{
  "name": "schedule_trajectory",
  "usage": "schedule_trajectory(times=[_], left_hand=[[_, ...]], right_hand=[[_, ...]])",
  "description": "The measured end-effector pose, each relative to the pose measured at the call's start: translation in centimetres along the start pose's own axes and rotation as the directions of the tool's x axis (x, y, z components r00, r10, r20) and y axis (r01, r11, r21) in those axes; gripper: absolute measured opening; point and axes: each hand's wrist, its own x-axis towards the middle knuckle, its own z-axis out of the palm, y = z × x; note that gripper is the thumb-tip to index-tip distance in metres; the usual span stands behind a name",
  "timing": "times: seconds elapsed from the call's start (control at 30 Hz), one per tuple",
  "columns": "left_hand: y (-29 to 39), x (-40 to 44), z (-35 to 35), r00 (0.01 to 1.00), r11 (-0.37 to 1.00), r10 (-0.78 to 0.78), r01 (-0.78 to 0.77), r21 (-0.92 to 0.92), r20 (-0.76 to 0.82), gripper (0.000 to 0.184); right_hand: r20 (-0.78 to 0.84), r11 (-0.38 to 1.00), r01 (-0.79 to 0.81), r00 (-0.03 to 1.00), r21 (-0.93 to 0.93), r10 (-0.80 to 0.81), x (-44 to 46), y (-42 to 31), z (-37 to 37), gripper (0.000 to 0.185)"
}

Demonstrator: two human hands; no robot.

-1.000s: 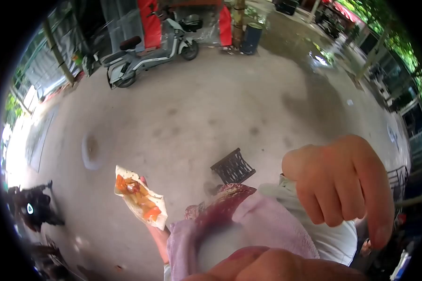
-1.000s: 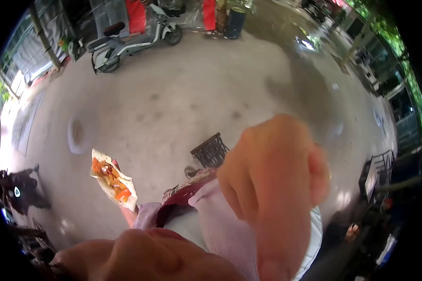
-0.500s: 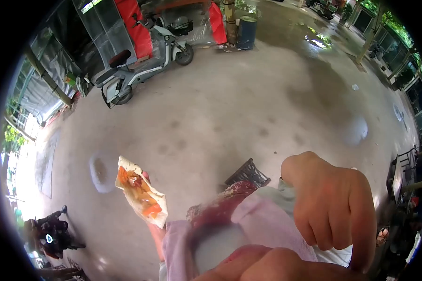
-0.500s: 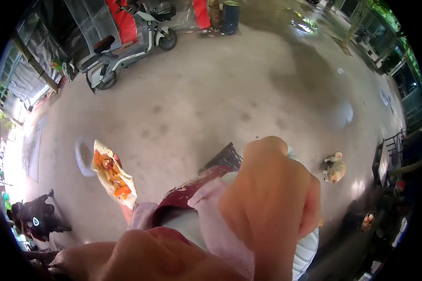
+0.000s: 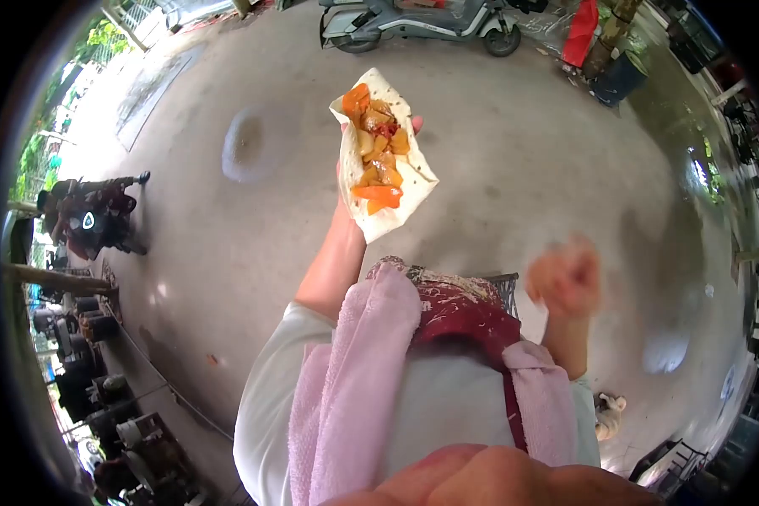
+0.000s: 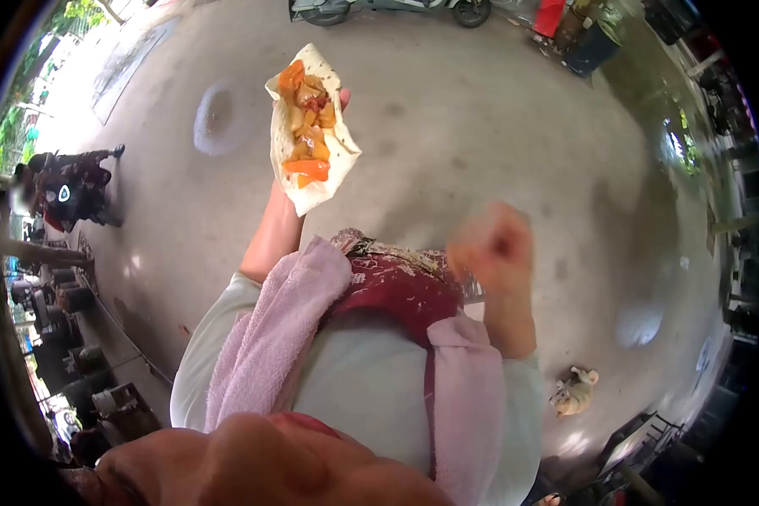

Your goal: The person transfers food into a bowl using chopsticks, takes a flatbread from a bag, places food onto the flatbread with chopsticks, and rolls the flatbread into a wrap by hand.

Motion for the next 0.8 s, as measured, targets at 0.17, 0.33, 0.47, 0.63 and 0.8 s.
schedule_trajectory(times=[0.17,0.33,0.47,0.63,0.8], left_hand=[[1.1,7.2,-4.2,0.998,0.998,0.037,-0.034,0.062,-0.059,0.062],[0.5,7.1,-2.3,0.978,0.98,0.16,-0.141,0.143,-0.136,0.06],[-0.1,7.3,-2.1,0.973,0.963,0.195,-0.166,0.214,-0.123,0.063],[2.0,6.7,-4.9,0.983,0.968,0.174,-0.161,0.195,-0.056,0.064],[2.7,6.6,-4.9,0.977,0.959,0.173,-0.139,0.246,-0.123,0.067]], right_hand=[[0.399,0.002,0.42,0.864,-0.907,-0.308,10.4,8.1,-4.8,0.02],[0.682,-0.375,0.573,0.663,-0.728,-0.309,12.4,12.1,-1.1,0.036],[0.712,-0.463,0.546,0.59,-0.699,-0.38,13.8,13.6,-0.8,0.029],[0.522,-0.236,0.467,0.718,-0.852,-0.461,14.7,14.3,0.8,0.028],[0.216,0.001,0.27,0.774,-0.963,-0.595,16.6,15.3,1.2,0.056]])
